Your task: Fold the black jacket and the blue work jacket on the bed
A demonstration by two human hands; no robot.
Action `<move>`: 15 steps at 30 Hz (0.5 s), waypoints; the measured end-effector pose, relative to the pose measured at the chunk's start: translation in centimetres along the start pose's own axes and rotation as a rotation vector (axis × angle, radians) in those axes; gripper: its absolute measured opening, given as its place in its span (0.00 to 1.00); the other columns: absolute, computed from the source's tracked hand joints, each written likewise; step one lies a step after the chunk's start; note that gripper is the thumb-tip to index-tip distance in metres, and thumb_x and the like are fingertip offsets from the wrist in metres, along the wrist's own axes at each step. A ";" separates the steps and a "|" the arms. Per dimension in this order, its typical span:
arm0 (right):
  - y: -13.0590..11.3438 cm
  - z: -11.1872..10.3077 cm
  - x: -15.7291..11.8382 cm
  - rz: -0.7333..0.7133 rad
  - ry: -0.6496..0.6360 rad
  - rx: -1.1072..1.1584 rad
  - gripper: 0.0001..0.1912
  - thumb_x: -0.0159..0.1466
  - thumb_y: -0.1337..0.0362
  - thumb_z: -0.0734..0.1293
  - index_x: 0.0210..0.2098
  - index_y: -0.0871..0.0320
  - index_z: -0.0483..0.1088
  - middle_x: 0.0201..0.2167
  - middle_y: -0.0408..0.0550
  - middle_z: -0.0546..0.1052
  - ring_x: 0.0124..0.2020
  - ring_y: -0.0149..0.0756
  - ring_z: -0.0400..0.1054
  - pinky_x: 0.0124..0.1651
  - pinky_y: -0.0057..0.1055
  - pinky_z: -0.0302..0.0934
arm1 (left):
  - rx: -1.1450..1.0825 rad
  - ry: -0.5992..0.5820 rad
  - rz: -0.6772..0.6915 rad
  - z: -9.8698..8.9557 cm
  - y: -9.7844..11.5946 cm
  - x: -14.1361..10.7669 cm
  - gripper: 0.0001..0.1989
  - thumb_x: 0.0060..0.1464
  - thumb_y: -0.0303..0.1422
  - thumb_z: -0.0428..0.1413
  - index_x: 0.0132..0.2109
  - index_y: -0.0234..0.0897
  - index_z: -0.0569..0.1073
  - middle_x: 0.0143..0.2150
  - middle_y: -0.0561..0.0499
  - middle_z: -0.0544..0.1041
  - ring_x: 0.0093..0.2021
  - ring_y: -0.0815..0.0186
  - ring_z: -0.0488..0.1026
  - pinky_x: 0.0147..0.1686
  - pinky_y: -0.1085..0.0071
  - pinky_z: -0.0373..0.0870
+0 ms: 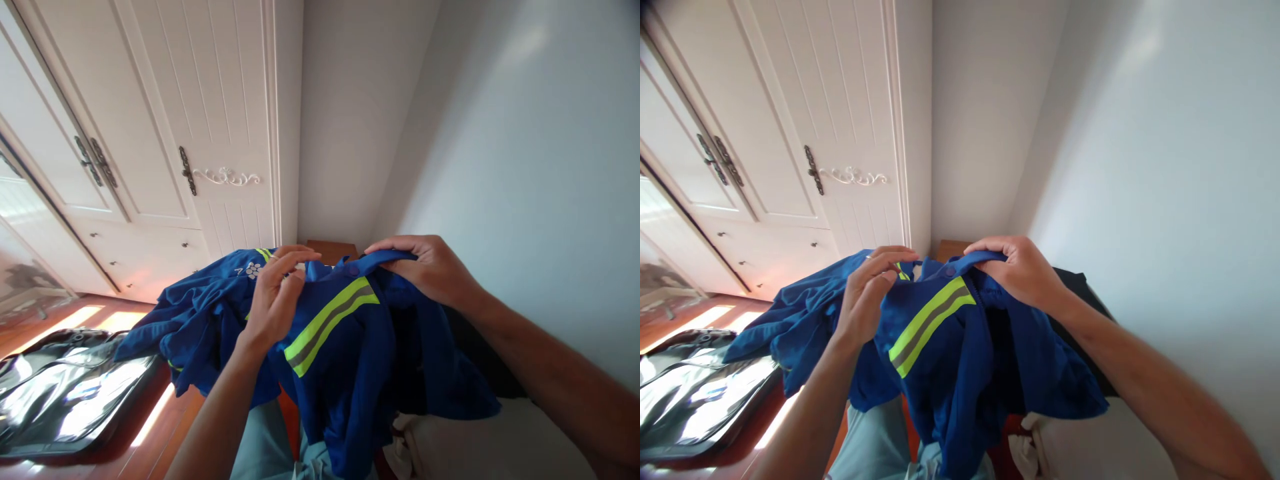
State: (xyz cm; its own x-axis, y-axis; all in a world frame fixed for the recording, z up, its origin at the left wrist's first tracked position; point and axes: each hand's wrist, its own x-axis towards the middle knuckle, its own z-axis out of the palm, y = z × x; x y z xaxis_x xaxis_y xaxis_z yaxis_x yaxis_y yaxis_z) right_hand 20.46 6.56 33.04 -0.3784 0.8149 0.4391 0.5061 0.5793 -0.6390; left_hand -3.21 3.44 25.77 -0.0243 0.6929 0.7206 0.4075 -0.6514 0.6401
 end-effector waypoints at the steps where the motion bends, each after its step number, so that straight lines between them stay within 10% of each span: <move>1: 0.1 0.6 -0.3 0.010 0.020 0.014 0.08 0.60 0.62 0.68 0.36 0.52 0.80 0.36 0.43 0.81 0.41 0.41 0.76 0.47 0.34 0.68 | 0.008 -0.061 -0.022 0.5 0.6 -0.4 0.15 0.61 0.37 0.51 0.49 0.40 0.78 0.50 0.47 0.77 0.50 0.58 0.73 0.48 0.63 0.69; 7: 1.2 3.4 -0.8 -0.029 0.001 -0.067 0.10 0.62 0.64 0.65 0.36 0.55 0.79 0.34 0.45 0.81 0.38 0.39 0.75 0.46 0.33 0.69 | 0.111 -0.221 -0.309 3.4 0.0 -2.1 0.19 0.52 0.50 0.61 0.37 0.37 0.76 0.28 0.54 0.72 0.28 0.66 0.67 0.28 0.72 0.61; 15: 2.3 4.4 -1.7 -0.402 -0.328 -0.137 0.17 0.65 0.67 0.64 0.50 0.50 0.77 0.50 0.51 0.78 0.49 0.42 0.73 0.53 0.38 0.69 | -0.157 -0.448 -0.347 3.1 -1.7 -2.5 0.16 0.56 0.39 0.55 0.25 0.35 0.65 0.22 0.58 0.60 0.24 0.72 0.55 0.23 0.74 0.50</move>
State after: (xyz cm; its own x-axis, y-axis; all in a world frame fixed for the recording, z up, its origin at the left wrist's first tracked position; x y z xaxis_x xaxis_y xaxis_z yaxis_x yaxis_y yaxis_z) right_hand 18.80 6.43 28.04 -0.7745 0.4923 0.3973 0.3600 0.8594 -0.3631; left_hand -1.06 3.76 22.00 0.2701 0.9145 0.3013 0.3037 -0.3778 0.8747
